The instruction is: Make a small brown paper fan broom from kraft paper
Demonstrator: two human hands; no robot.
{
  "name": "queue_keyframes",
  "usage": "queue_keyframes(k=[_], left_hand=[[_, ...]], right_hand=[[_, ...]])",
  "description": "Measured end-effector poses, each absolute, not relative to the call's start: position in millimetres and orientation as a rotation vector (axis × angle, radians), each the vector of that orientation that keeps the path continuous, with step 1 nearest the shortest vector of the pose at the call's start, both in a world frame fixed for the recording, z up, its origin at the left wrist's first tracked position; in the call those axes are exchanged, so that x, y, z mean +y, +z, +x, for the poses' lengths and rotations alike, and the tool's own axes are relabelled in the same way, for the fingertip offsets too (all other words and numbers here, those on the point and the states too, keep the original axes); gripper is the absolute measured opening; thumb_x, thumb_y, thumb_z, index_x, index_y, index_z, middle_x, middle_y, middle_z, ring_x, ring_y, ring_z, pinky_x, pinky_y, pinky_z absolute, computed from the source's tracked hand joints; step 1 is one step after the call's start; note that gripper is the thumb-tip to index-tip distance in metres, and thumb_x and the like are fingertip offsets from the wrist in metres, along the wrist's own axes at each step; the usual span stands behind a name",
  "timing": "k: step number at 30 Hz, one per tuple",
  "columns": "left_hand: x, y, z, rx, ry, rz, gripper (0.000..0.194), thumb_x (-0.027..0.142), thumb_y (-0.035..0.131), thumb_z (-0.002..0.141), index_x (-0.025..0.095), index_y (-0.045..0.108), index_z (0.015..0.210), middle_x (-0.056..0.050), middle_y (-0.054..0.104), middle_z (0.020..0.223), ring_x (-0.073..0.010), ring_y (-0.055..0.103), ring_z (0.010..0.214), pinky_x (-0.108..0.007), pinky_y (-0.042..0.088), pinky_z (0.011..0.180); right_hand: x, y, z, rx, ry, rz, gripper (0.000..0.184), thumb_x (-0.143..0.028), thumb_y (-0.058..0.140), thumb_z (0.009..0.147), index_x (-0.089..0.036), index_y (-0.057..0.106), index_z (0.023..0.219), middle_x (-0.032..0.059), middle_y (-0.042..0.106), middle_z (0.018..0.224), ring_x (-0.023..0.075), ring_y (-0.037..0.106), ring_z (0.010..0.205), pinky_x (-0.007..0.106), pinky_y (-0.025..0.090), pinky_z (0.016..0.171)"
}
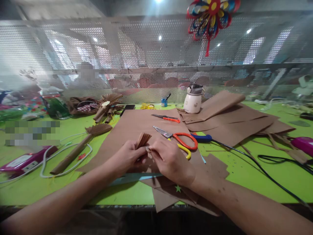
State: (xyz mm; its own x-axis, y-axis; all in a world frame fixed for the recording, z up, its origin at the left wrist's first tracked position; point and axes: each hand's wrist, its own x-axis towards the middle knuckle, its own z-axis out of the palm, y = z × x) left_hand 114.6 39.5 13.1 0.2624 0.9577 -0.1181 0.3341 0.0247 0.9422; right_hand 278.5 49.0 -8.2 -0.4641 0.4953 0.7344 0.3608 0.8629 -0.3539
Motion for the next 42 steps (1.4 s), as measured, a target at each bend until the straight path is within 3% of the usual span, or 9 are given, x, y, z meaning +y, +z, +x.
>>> queue_keyframes(k=[6,14,26,29,36,42], left_hand=[[40,12,113,1.205,0.788,1.549,0.028,0.031,0.049,0.079,0.015,0.049,0.056,0.005,0.043,0.044,-0.0056,0.032,0.039,-0.021,0.022,0.042],[43,11,112,1.179,0.809,1.512,0.030,0.035,0.050,0.078,0.016,0.047,0.055,0.004,0.044,0.046,-0.0068,0.035,0.042,-0.021,0.024,0.044],[41,9,114,1.177,0.839,1.385,0.018,0.025,0.051,0.073,0.016,0.048,0.058,0.006,0.043,0.043,-0.0049,0.033,0.039,-0.019,0.021,0.040],[42,10,113,1.176,0.849,1.353,0.020,0.031,0.054,0.074,0.014,0.051,0.062,0.005,0.045,0.044,-0.0050,0.034,0.040,-0.018,0.022,0.041],[47,12,107,1.115,0.933,1.254,0.025,0.033,0.057,0.074,0.012,0.062,0.085,0.001,0.054,0.056,-0.0073,0.043,0.046,-0.019,0.027,0.042],[47,13,108,1.052,0.960,1.156,0.021,0.026,0.056,0.074,0.011,0.061,0.089,0.001,0.056,0.061,-0.0064,0.046,0.049,-0.018,0.032,0.047]], right_hand=[[45,0,281,-2.080,0.096,-0.683,0.010,-0.016,0.050,0.087,-0.018,0.059,0.083,0.0058,0.064,0.075,0.0168,0.058,0.071,0.030,0.045,0.066],[46,6,280,-1.964,0.340,-0.858,0.010,-0.021,0.056,0.084,-0.020,0.062,0.076,0.0044,0.068,0.074,0.0175,0.062,0.069,0.030,0.049,0.068],[41,-5,277,-2.132,-0.038,-0.665,0.017,-0.015,0.048,0.087,-0.015,0.060,0.074,0.0070,0.059,0.067,0.0177,0.052,0.066,0.032,0.041,0.062],[44,1,279,-2.019,0.203,-0.774,0.014,-0.019,0.053,0.085,-0.017,0.062,0.075,0.0066,0.063,0.071,0.0172,0.057,0.067,0.031,0.044,0.065],[69,0,287,-1.487,1.364,-0.969,0.021,-0.035,0.069,0.073,-0.015,0.064,0.073,0.0023,0.064,0.064,0.0134,0.058,0.058,0.027,0.045,0.056],[72,2,286,-1.352,1.578,-0.877,0.021,-0.029,0.071,0.068,-0.014,0.060,0.079,0.0035,0.067,0.069,0.0139,0.063,0.060,0.029,0.049,0.060]])
